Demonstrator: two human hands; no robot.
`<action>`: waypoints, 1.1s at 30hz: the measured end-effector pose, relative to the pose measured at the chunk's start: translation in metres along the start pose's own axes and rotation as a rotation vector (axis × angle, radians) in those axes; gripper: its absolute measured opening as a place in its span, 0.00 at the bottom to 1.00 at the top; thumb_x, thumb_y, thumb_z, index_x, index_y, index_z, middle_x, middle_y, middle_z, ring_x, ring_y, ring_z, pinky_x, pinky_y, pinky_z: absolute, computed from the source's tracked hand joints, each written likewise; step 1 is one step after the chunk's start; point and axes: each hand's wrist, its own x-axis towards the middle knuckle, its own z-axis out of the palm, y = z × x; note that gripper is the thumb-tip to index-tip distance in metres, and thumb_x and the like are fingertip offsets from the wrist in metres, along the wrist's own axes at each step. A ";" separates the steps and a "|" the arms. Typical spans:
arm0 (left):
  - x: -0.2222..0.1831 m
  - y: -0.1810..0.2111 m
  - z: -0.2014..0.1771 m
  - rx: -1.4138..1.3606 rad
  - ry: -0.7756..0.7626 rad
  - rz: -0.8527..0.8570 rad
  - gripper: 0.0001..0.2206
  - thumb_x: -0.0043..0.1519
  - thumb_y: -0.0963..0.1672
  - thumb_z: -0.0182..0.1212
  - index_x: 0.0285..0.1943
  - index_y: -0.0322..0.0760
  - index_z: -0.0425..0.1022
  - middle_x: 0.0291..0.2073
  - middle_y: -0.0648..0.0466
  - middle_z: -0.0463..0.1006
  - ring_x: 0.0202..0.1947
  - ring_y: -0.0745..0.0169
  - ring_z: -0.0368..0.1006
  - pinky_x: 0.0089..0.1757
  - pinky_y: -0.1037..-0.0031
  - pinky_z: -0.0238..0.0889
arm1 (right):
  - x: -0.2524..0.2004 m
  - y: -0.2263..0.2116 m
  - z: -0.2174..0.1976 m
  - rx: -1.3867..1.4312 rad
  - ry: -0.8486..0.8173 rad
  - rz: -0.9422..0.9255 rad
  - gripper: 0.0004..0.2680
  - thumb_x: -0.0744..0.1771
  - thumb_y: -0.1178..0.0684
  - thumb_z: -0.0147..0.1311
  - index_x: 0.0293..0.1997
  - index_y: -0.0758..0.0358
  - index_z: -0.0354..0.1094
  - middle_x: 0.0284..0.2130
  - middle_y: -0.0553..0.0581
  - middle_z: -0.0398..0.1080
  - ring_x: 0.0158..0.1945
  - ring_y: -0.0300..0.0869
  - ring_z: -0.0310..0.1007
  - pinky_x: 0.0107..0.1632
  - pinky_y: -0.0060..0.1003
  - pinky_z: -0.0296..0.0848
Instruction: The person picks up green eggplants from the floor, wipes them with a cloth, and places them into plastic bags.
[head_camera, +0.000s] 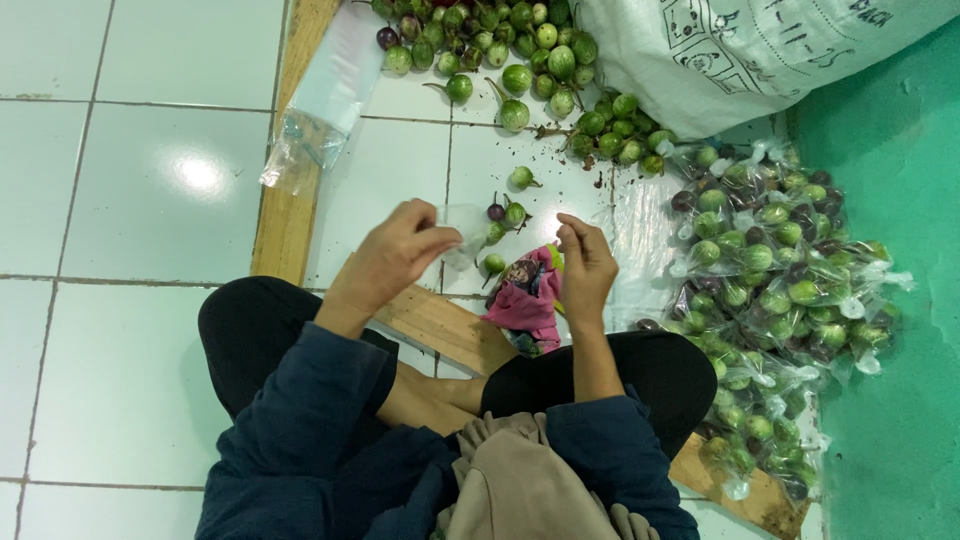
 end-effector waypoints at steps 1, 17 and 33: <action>-0.004 -0.001 -0.005 0.000 0.000 0.001 0.05 0.67 0.45 0.60 0.49 0.53 0.79 0.37 0.57 0.66 0.37 0.57 0.70 0.41 0.70 0.68 | 0.001 0.001 -0.006 0.000 0.001 0.000 0.06 0.71 0.57 0.55 0.51 0.63 0.77 0.33 0.58 0.74 0.34 0.39 0.70 0.43 0.38 0.71; -0.067 -0.007 -0.100 0.104 -0.331 -1.038 0.14 0.67 0.51 0.59 0.58 0.51 0.81 0.46 0.42 0.81 0.44 0.37 0.79 0.40 0.54 0.72 | -0.014 0.053 0.013 -0.911 -0.840 0.515 0.20 0.68 0.46 0.55 0.69 0.47 0.60 0.51 0.68 0.71 0.58 0.64 0.72 0.56 0.65 0.69; -0.031 0.001 0.240 0.168 -0.405 -0.559 0.18 0.63 0.44 0.64 0.59 0.29 0.70 0.37 0.38 0.80 0.38 0.41 0.81 0.39 0.56 0.77 | -0.045 0.127 0.016 -0.915 -0.833 0.309 0.14 0.66 0.57 0.53 0.58 0.52 0.72 0.49 0.69 0.71 0.57 0.63 0.72 0.51 0.62 0.75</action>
